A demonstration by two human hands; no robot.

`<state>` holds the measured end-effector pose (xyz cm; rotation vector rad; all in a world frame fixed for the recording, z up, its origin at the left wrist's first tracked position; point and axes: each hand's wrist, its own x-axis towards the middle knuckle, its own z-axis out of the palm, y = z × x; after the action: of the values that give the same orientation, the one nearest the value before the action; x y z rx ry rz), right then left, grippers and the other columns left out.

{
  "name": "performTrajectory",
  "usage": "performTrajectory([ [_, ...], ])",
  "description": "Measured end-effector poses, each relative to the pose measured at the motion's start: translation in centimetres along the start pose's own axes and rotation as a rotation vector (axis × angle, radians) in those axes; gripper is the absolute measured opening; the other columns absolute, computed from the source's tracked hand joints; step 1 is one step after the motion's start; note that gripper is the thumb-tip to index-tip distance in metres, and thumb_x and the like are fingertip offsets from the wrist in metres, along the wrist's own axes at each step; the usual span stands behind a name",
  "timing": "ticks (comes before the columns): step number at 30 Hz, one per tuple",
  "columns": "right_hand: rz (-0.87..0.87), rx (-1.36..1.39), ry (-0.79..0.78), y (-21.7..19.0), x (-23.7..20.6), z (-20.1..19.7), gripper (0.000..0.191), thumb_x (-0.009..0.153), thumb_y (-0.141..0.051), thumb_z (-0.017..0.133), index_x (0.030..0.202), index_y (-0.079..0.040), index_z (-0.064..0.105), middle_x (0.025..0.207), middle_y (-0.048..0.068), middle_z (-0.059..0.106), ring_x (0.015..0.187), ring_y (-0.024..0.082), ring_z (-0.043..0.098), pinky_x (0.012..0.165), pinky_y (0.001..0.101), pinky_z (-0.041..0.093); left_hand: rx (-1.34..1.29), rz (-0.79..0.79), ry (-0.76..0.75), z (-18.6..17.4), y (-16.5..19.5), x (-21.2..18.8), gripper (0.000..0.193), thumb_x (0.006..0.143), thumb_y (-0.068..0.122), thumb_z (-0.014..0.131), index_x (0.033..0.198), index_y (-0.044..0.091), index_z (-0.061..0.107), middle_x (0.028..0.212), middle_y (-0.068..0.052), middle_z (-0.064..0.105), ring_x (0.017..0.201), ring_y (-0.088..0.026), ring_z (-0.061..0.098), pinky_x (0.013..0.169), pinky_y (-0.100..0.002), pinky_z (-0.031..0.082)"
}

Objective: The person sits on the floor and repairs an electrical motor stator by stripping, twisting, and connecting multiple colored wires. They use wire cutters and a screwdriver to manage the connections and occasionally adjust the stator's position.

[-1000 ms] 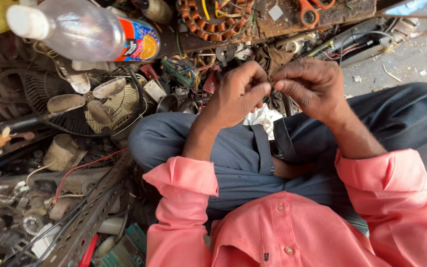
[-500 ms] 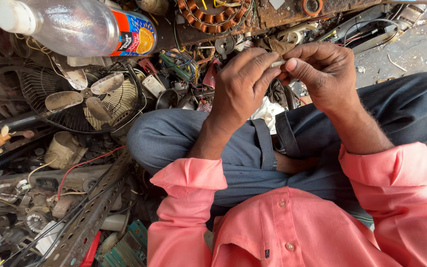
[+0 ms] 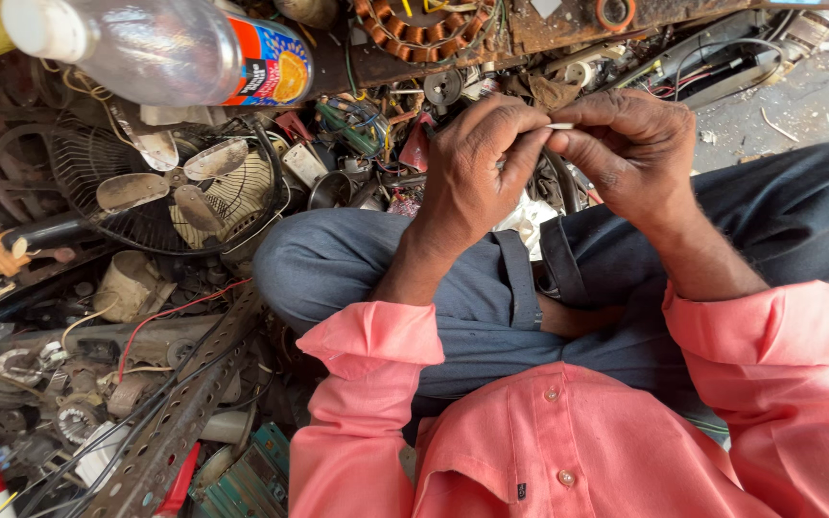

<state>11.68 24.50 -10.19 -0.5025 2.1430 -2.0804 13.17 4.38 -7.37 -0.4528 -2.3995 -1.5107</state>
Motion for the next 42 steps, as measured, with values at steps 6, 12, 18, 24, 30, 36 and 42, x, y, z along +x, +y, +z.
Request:
performTrajectory([
  [6, 0.165, 0.188, 0.004, 0.3, -0.3, -0.2, 0.011, 0.107, -0.006, 0.075, 0.111, 0.004, 0.073, 0.092, 0.011, 0.074, 0.081, 0.013, 0.072, 0.075, 0.0241, 0.059, -0.145, -0.149, -0.077, -0.3, 0.1, -0.1, 0.007, 0.102, 0.009, 0.074, 0.107, 0.007, 0.07, 0.09, -0.003, 0.07, 0.075, -0.012, 0.069, 0.066, -0.024, 0.055],
  [12, 0.299, 0.53, 0.025, 1.1, -0.3, -0.4, 0.011, 0.108, -0.007, 0.072, 0.11, 0.004, 0.071, 0.093, 0.013, 0.075, 0.081, 0.017, 0.075, 0.078, 0.0289, 0.062, -0.259, -0.235, -0.027, -0.6, 0.5, 0.2, 0.013, 0.106, 0.006, 0.066, 0.119, 0.006, 0.067, 0.107, -0.005, 0.069, 0.083, -0.01, 0.073, 0.071, -0.024, 0.06],
  [18, 0.254, 0.394, -0.027, 0.6, -0.2, -0.4, 0.014, 0.108, -0.006, 0.073, 0.116, 0.005, 0.071, 0.096, 0.012, 0.074, 0.084, 0.014, 0.073, 0.081, 0.0251, 0.06, -0.008, 0.02, 0.003, -0.2, 0.5, 0.4, 0.021, 0.096, 0.005, 0.079, 0.114, 0.008, 0.069, 0.103, -0.006, 0.069, 0.087, -0.018, 0.073, 0.072, -0.027, 0.06],
  [24, 0.084, 0.126, -0.004, 0.1, -0.6, -0.2, 0.019, 0.104, -0.001, 0.078, 0.12, 0.007, 0.071, 0.102, 0.012, 0.074, 0.091, 0.012, 0.072, 0.083, 0.0233, 0.059, -0.037, 0.012, 0.044, -0.1, 0.3, 0.2, 0.016, 0.094, 0.005, 0.08, 0.107, 0.007, 0.07, 0.099, -0.007, 0.071, 0.086, -0.02, 0.073, 0.073, -0.029, 0.06],
  [30, -0.026, 0.161, 0.054, -0.4, -0.8, 1.0, 0.01, 0.11, 0.001, 0.074, 0.116, 0.006, 0.069, 0.107, 0.012, 0.073, 0.096, 0.015, 0.071, 0.086, 0.0266, 0.059, -0.021, -0.002, 0.049, -2.2, 1.4, 0.2, 0.007, 0.097, 0.009, 0.074, 0.102, 0.008, 0.069, 0.097, -0.007, 0.071, 0.089, -0.022, 0.074, 0.077, -0.033, 0.06],
  [36, -0.004, 0.291, 0.083, -2.6, 1.1, 3.1, 0.004, 0.113, 0.003, 0.062, 0.113, 0.003, 0.059, 0.108, 0.011, 0.071, 0.096, 0.017, 0.073, 0.086, 0.0323, 0.063, 0.419, -0.012, 0.299, -6.9, -1.7, 3.1, 0.015, 0.09, 0.007, 0.073, 0.104, 0.007, 0.07, 0.099, -0.008, 0.069, 0.091, -0.028, 0.069, 0.08, -0.04, 0.056],
  [42, -0.082, 0.13, 0.119, -4.0, 5.9, 5.9, 0.015, 0.107, 0.002, 0.067, 0.119, -0.001, 0.059, 0.097, 0.009, 0.073, 0.085, 0.014, 0.074, 0.076, 0.0281, 0.061, 0.427, -0.212, 0.194, -5.6, -4.8, 5.1, 0.013, 0.089, 0.017, 0.079, 0.101, 0.012, 0.074, 0.094, -0.004, 0.071, 0.074, -0.021, 0.07, 0.064, -0.033, 0.055],
])
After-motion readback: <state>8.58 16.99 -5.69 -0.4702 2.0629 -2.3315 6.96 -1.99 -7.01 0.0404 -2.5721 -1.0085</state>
